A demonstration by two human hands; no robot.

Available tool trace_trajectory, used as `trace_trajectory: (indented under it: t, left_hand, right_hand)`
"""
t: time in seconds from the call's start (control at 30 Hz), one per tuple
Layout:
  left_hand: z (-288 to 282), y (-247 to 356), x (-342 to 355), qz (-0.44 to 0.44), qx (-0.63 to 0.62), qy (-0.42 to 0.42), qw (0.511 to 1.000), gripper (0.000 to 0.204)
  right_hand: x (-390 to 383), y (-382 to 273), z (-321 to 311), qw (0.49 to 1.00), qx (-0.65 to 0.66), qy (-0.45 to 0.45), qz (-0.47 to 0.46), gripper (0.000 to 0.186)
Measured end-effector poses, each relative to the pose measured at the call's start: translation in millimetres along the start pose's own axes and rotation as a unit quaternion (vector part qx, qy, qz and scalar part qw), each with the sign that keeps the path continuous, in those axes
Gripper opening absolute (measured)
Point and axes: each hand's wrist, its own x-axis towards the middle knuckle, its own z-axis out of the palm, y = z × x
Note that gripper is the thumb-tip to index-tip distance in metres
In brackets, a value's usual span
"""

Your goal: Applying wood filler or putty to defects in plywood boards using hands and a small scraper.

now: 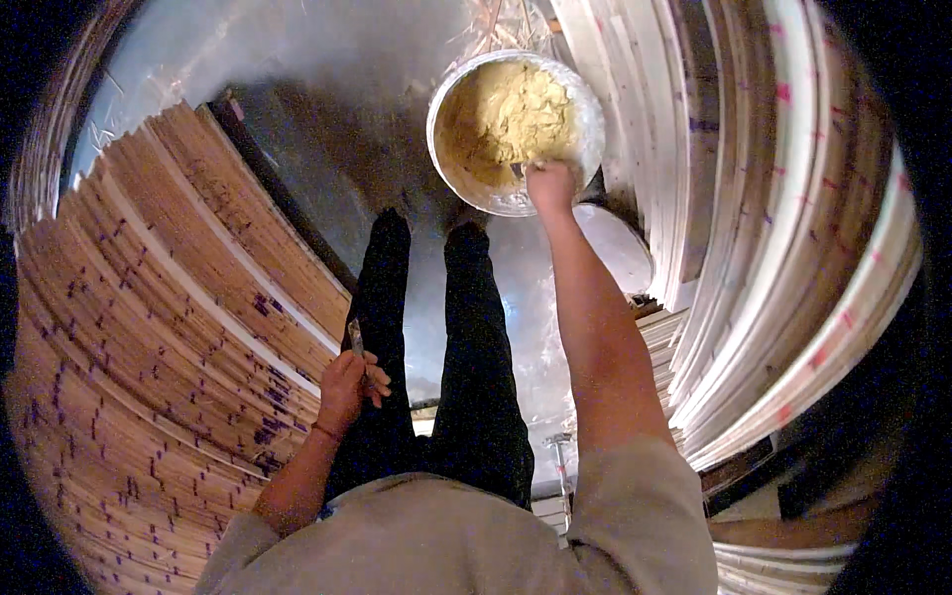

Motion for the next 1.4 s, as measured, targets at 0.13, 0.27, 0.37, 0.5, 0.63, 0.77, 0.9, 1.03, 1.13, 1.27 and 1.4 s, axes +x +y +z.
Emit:
trace_trajectory:
  t: [0.13,0.27,0.37,0.5,0.63,0.77,0.9,1.03,1.13,1.27,1.4]
  left_hand:
    - [-2,-3,6,-0.014,0.004,0.015,1.000,0.032]
    - [2,-3,11,-0.024,-0.008,0.021,0.999,0.035]
    - [5,0,10,-0.038,-0.006,0.022,0.999,0.034]
    - [8,-8,14,-0.043,-0.036,0.002,0.998,0.032]
    - [15,-11,7,-0.027,-0.029,0.029,0.999,0.038]
    - [27,-8,13,-0.014,-0.017,-0.011,1.000,0.034]
    - [35,-4,14,-0.004,0.004,-0.024,1.000,0.032]
    - [35,1,2,0.000,-0.013,-0.020,1.000,0.030]
    - [43,6,0,0.027,0.012,-0.060,0.998,0.017]
    - [44,18,-32,0.119,0.022,-0.043,0.992,0.014]
    - [61,77,-114,0.147,0.029,-0.029,0.988,0.026]
  right_hand:
    - [35,-9,42,0.998,-0.037,-0.004,0.053,0.029]
    - [85,28,103,0.996,-0.069,0.029,0.038,0.029]
    - [97,39,131,0.997,-0.078,0.014,0.016,0.030]
    - [112,49,148,0.996,-0.037,-0.071,0.039,0.027]
    - [105,12,133,0.953,0.100,-0.251,0.139,0.025]
    - [104,32,117,0.959,0.045,-0.279,0.019,0.024]
    - [77,37,54,0.816,0.440,-0.309,0.211,0.014]
    - [10,3,-19,0.722,0.576,-0.268,0.274,0.030]
    - [-31,28,-84,0.630,0.670,-0.290,0.266,0.035]
    - [-124,-62,-165,0.577,0.718,-0.314,0.230,0.036]
    - [-206,-142,-226,0.562,0.701,-0.392,0.199,0.037]
